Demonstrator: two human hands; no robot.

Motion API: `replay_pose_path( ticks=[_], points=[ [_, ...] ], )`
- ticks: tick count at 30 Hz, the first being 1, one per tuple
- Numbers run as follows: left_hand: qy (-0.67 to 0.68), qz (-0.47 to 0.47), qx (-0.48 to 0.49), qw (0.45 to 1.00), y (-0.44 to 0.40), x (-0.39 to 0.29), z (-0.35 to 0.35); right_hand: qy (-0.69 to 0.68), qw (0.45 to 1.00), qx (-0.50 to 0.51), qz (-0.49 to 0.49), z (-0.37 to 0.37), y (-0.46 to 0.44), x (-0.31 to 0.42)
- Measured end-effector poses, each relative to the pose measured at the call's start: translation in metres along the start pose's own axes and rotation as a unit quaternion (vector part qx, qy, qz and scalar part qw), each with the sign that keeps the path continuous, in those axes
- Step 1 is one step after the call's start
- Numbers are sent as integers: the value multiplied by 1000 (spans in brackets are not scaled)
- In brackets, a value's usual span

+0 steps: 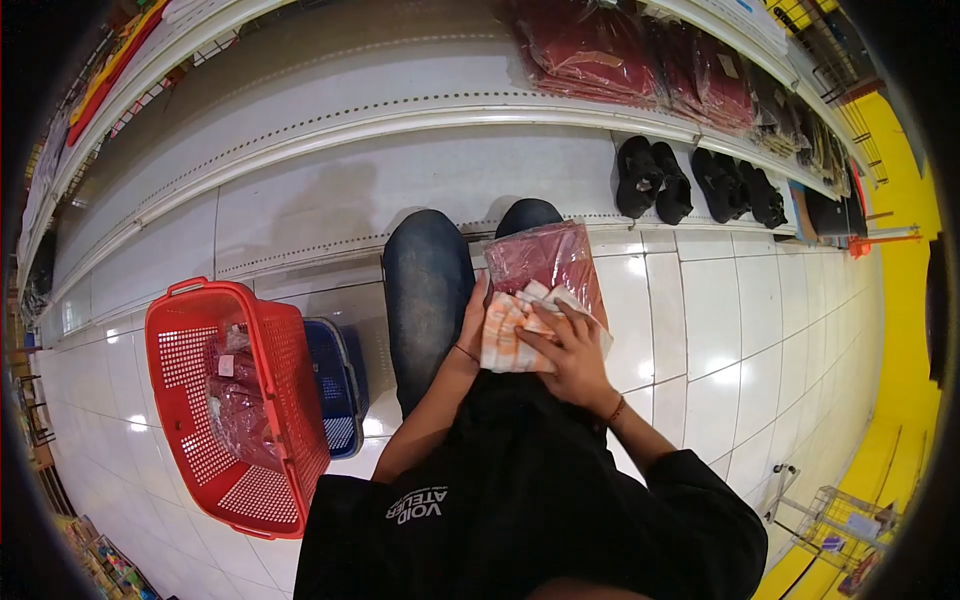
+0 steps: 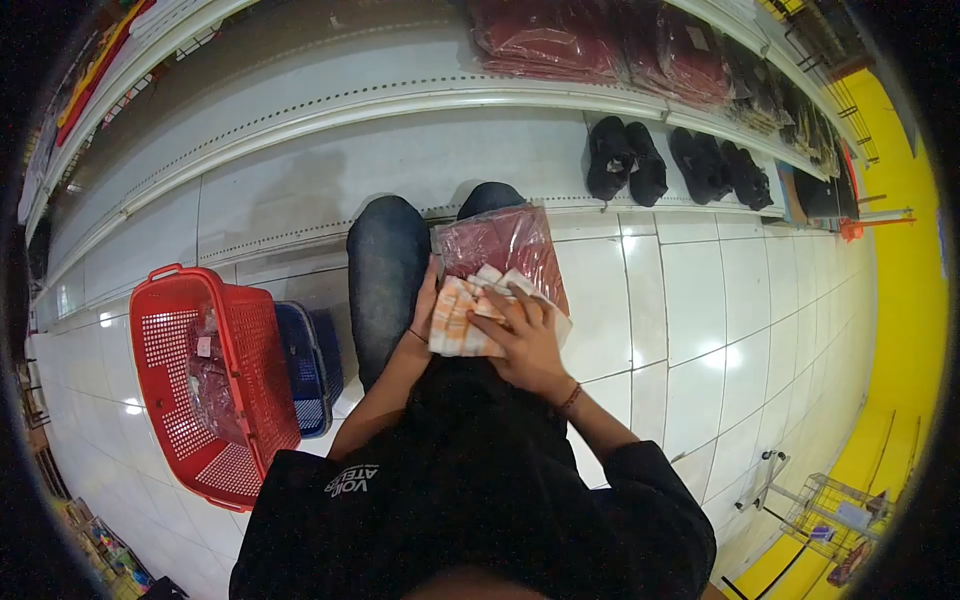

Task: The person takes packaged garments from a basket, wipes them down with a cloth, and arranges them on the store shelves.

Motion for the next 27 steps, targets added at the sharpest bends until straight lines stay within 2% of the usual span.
replay_pose_path(
  ticks=[2,3,4,6,9,10,12,13,14,16,18,19,20,22,23,24,27],
  points=[
    [-25,-16,-102,994,-2,5,10,-8,1000,-7,-13,4,1,-23],
    [-93,-47,-125,987,-9,4,17,-53,995,-75,-47,6,-3,-43],
    [-79,-50,-90,992,-9,3,15,-97,982,-141,-81,6,-7,-64],
    [-96,-38,-127,987,-12,5,27,-176,955,-226,-80,3,-26,-105],
    [-94,-46,-139,985,-9,3,14,-280,906,-291,-130,-4,-60,-137],
    [-94,-47,-141,984,-8,2,12,-281,905,-291,-129,-5,-63,-133],
    [-84,-37,-119,989,-8,2,8,-67,954,-262,-130,0,-74,-105],
    [-83,-36,-121,989,-6,4,10,-5,966,-238,-106,0,-73,-84],
    [-83,-60,-126,987,-6,3,11,27,978,-179,-101,-5,-68,-67],
    [-83,-84,-131,984,-5,1,14,51,993,-105,-20,-11,-47,-31],
    [-97,-101,107,984,-6,0,2,33,997,-65,-10,-8,-21,-8],
    [-83,-78,-1,993,1,7,28,33,997,-66,-11,-3,-13,-8],
    [-101,-44,-66,992,5,8,31,0,998,-56,-21,3,-4,-13],
    [-97,-82,-95,987,-1,1,15,-30,998,-50,-29,11,2,-27],
    [-44,-82,-33,995,-3,-3,13,-88,990,-96,-55,12,0,-42],
    [-48,-85,-27,995,-7,-4,14,-144,976,-140,-78,12,-4,-61],
    [-116,-73,-94,986,-4,-4,-3,-182,952,-231,-87,-1,-35,-113]
  ],
)
Point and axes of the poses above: each hand's wrist, its own y-axis away from the middle knuckle, its own z-axis out of the back of the hand, x = y × z, the point moved 4 cm from there along -y, towards the middle knuckle, and after that the axes turned 11 degrees about -y, right-handed, at the moved point
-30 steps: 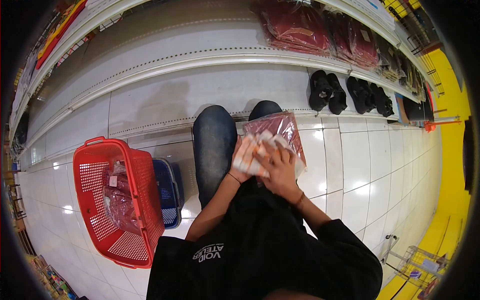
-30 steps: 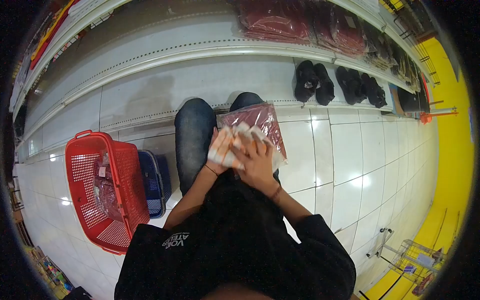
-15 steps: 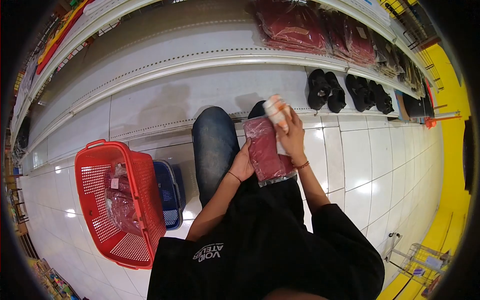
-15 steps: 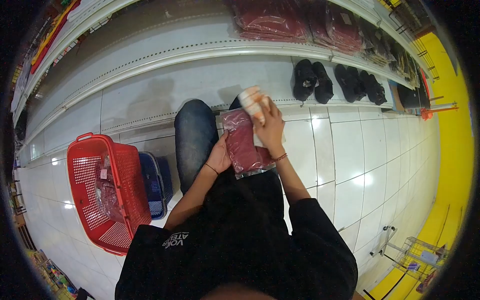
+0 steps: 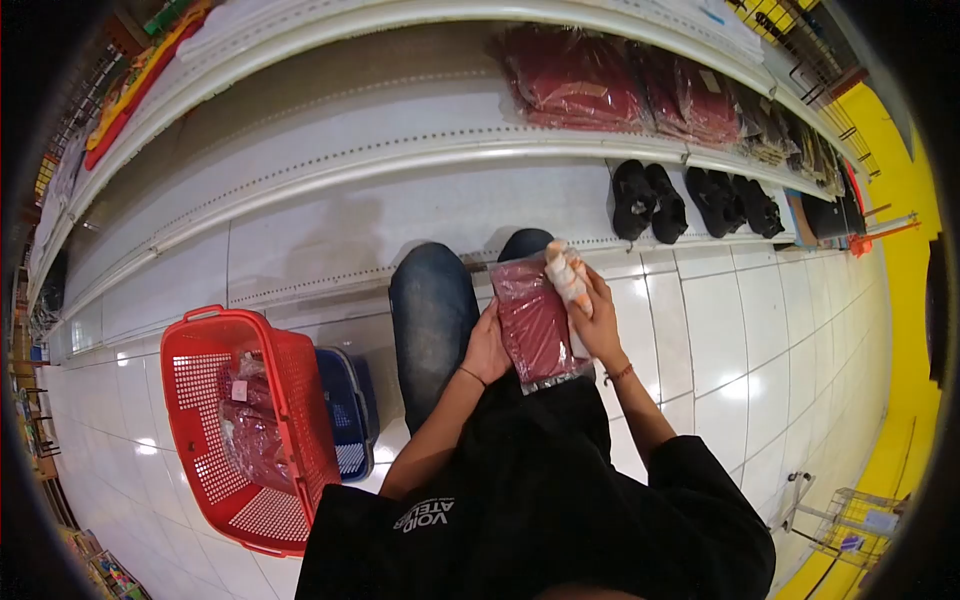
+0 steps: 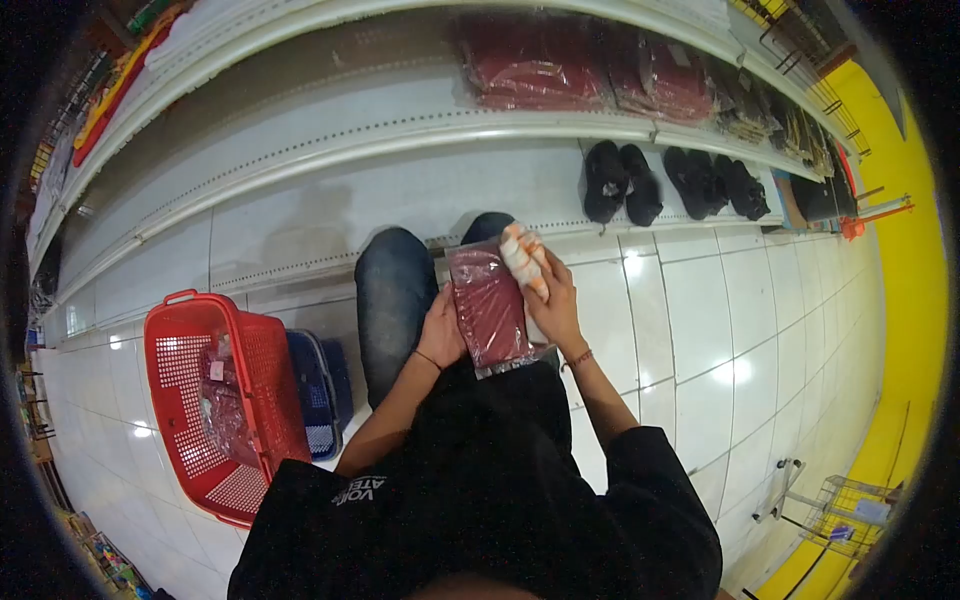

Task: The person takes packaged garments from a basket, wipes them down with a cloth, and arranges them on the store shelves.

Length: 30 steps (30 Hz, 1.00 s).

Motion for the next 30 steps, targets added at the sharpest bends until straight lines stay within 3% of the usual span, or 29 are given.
replay_pose_path(
  ticks=[2,4,8,10,11,12,13,14,15,17,18,19,21,22,24,30],
  points=[
    [-19,0,-15,1000,2,-2,-7,-11,1000,-27,-1,-8,-26,-1],
    [-30,3,-18,999,2,0,-5,109,992,-56,-34,-24,-43,6],
    [58,27,45,997,-1,7,10,273,955,39,109,-50,-30,62],
    [37,-17,42,998,-2,8,13,250,957,77,124,-48,-5,77],
    [-41,-92,16,995,-7,-2,12,228,956,117,140,-47,7,85],
    [-373,-217,-29,902,0,-3,17,227,957,113,138,-40,19,92],
    [-653,-314,-68,686,7,3,22,209,958,138,138,-32,32,99],
    [-320,-183,82,926,-2,8,28,191,958,163,138,-25,40,99],
    [80,-11,210,974,-7,13,27,191,959,161,133,-18,43,95],
    [43,54,86,994,2,9,8,146,974,156,73,-1,48,83],
    [-61,22,-41,997,-6,15,21,130,982,124,52,3,45,70],
    [-54,19,-20,998,-5,15,18,130,982,124,53,2,40,54],
    [-95,32,-59,993,-6,16,22,29,999,-11,23,6,22,21],
    [-94,32,-59,993,-6,16,21,29,999,-11,23,1,11,9],
    [-62,30,-49,996,-4,14,17,-100,992,-71,-33,-2,-18,-19],
    [-70,11,-76,995,0,11,11,-145,967,-10,-211,-23,-82,-80]
  ],
)
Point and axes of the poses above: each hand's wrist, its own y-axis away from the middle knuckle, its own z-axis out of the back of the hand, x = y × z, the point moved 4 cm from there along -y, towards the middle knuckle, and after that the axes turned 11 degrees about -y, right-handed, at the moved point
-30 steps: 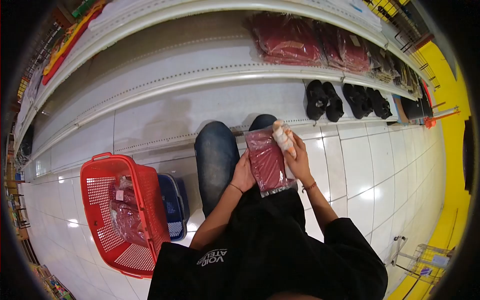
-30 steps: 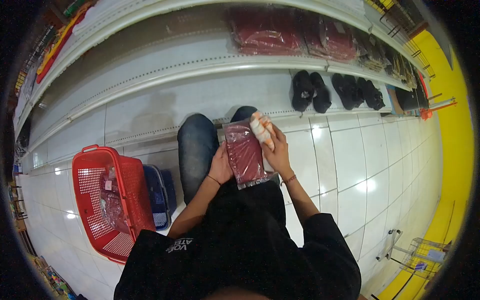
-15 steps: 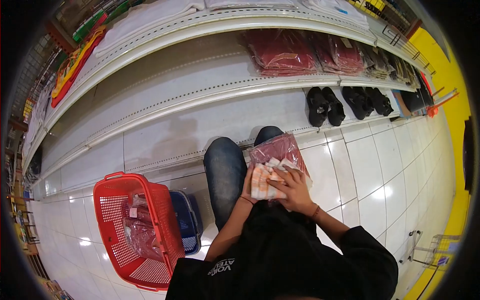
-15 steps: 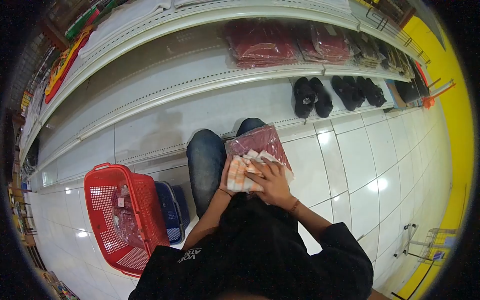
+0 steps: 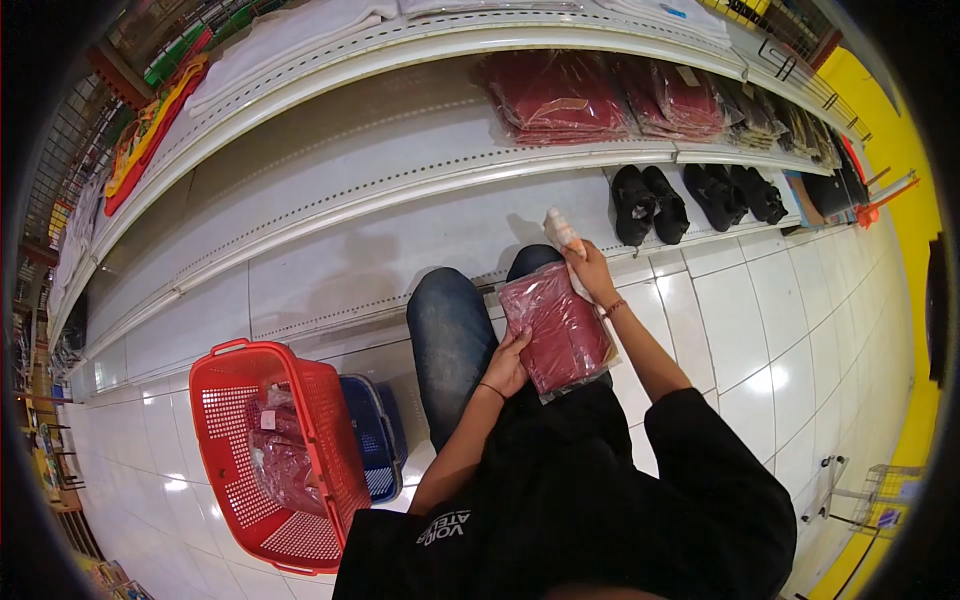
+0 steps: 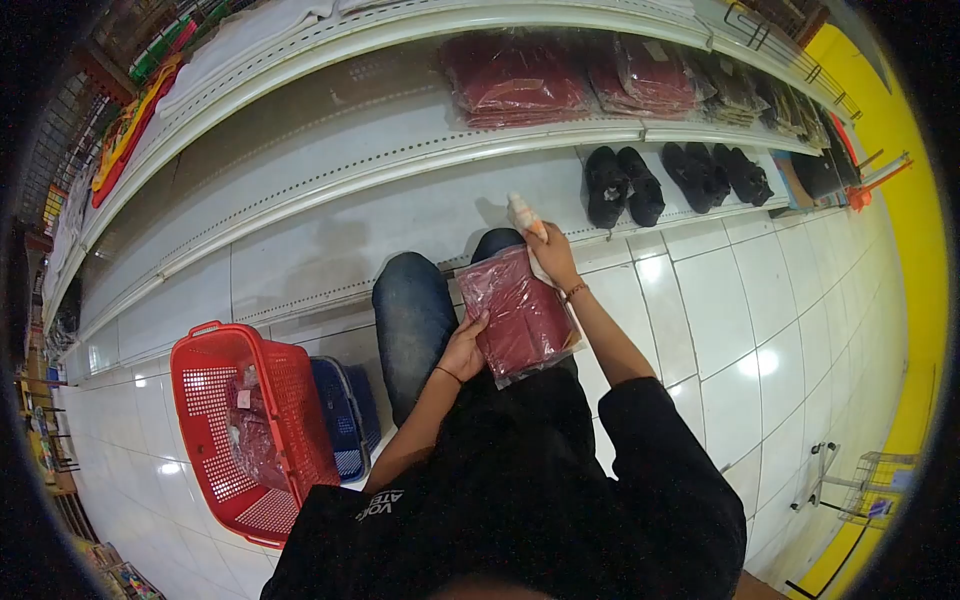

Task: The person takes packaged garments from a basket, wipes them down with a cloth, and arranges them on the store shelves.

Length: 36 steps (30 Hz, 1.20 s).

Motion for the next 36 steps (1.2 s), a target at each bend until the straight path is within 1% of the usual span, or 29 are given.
replay_pose_path(
  ticks=[1,2,3,4,6,7,8,9,10,11,12,13,14,15,16,17,18,20,21,23,24,26,27,29,31,32,33,34,36],
  points=[
    [0,1,-1,1000,-1,1,1,0,1000,0,-1,-3,2,1],
    [8,-2,20,1000,-3,2,2,83,988,-42,125,-5,9,17],
    [16,-4,40,999,-3,4,3,163,952,-81,246,-9,21,32],
    [18,-2,37,999,-5,6,5,168,948,-70,260,-14,39,48],
    [1,-13,19,1000,-7,10,12,312,919,-23,239,-28,85,75],
    [2,-11,19,1000,-11,14,17,324,909,7,263,-32,105,82],
    [-27,-33,38,998,-13,18,24,337,897,37,284,-34,125,87],
    [-55,-54,56,995,-12,21,29,336,898,39,280,-31,143,93],
    [3,-70,49,996,0,4,1,345,892,72,284,-30,160,99],
    [-21,3,15,1000,2,11,10,353,884,104,288,-28,171,99],
    [-48,-24,27,998,2,11,12,355,886,116,276,-22,176,92],
    [-74,-53,41,995,2,9,8,354,886,117,275,-17,174,86],
    [-93,-77,61,991,0,5,4,305,917,82,245,-8,166,77],
    [-87,-64,45,993,-2,5,1,254,942,46,216,1,155,68],
    [-89,-60,35,994,1,2,-3,212,951,-3,224,8,140,57],
    [-90,-57,26,994,3,1,-4,170,950,-54,256,15,119,49],
    [-88,-55,28,994,3,2,-5,154,953,-84,248,22,99,52],
    [-87,-44,34,995,-1,3,0,213,933,-164,239,34,50,35],
    [-83,-29,37,995,-2,4,2,238,918,-180,261,39,25,20],
    [-81,-15,49,995,0,4,3,285,914,-187,219,37,-9,15],
    [-85,-21,45,995,1,4,2,283,914,-188,222,34,-18,15],
    [-83,-20,32,996,3,0,-2,352,872,-203,271,24,-29,33],
    [-84,-21,33,996,4,-2,-4,352,872,-205,273,25,-37,41],
    [-86,-23,27,996,5,-1,-5,177,858,-259,407,29,-23,120],
    [-80,-23,47,995,0,0,-2,148,832,-259,467,30,-23,178],
    [-74,-24,66,995,-1,2,-1,175,819,-230,496,28,-27,203],
    [-75,-23,67,995,-1,4,1,201,802,-201,526,27,-35,220],
    [-76,-30,68,994,-1,6,2,201,802,-202,525,30,-51,220],
    [-79,-45,68,994,-2,2,2,261,798,-88,536,21,-82,221]
  ],
)
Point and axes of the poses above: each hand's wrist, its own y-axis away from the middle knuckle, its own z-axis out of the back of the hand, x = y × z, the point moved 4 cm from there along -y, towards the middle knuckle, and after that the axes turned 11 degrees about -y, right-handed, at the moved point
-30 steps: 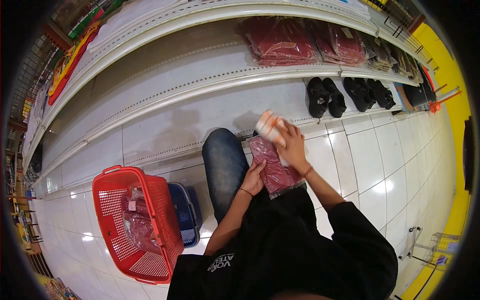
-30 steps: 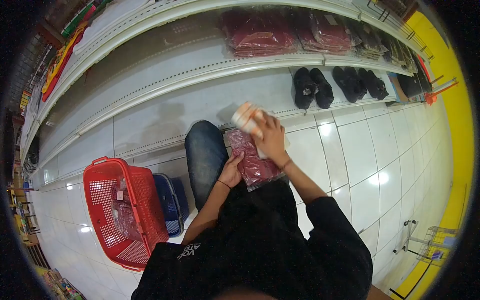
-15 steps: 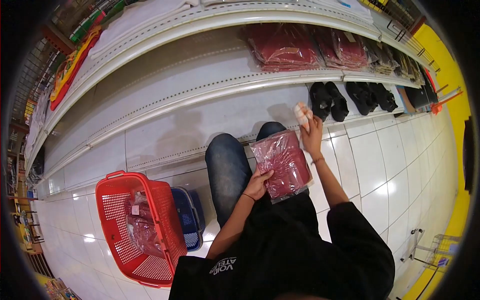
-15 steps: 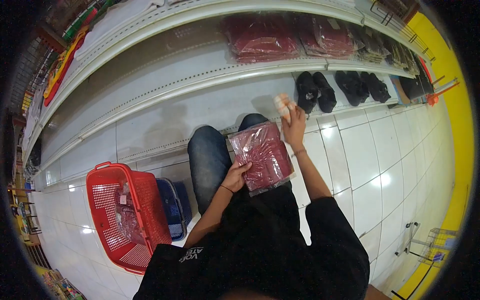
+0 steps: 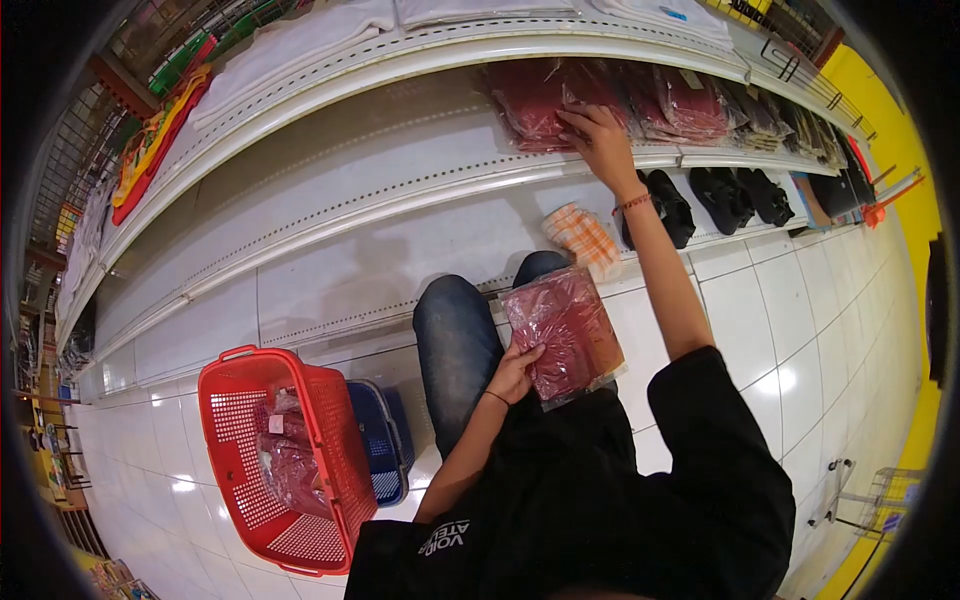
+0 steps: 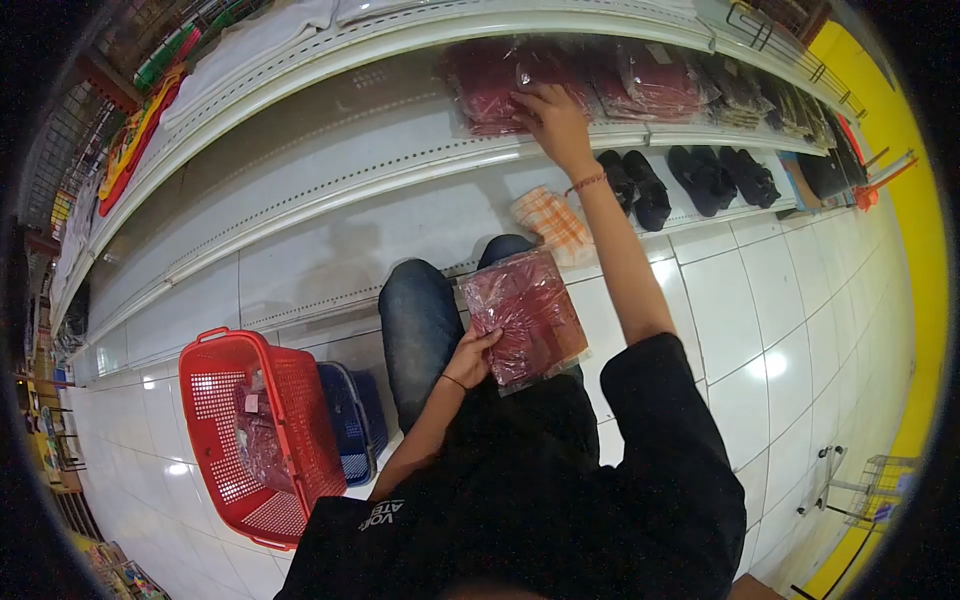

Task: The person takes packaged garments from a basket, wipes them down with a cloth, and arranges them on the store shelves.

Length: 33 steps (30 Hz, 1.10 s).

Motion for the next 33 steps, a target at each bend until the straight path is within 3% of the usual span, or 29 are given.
replay_pose_path(
  ticks=[4,13,16,22,24,25,29,31,32,33],
  points=[
    [5,21,-24,999,1,-2,-2,58,996,63,-29,-12,-3,-9],
    [19,22,-18,999,-1,2,0,40,996,10,-77,-15,2,-15],
    [19,25,-20,999,-2,4,1,10,1000,18,-19,-11,2,-3],
    [21,27,-14,999,-3,2,1,-30,997,5,-73,-4,-3,-6],
    [24,40,-16,999,-2,5,3,63,993,96,26,-15,-3,-5],
    [19,30,-22,999,-3,2,1,59,993,100,22,-19,-3,-11],
    [-7,48,-34,998,1,0,-1,65,997,-21,-25,-17,-2,-19],
    [42,69,-47,996,-1,-1,0,43,990,16,-135,-15,2,-16],
    [86,82,-55,991,-1,0,0,44,989,20,-139,-13,4,-1],
    [87,86,-55,991,1,1,-2,23,996,-31,-82,-6,8,21]
  ],
)
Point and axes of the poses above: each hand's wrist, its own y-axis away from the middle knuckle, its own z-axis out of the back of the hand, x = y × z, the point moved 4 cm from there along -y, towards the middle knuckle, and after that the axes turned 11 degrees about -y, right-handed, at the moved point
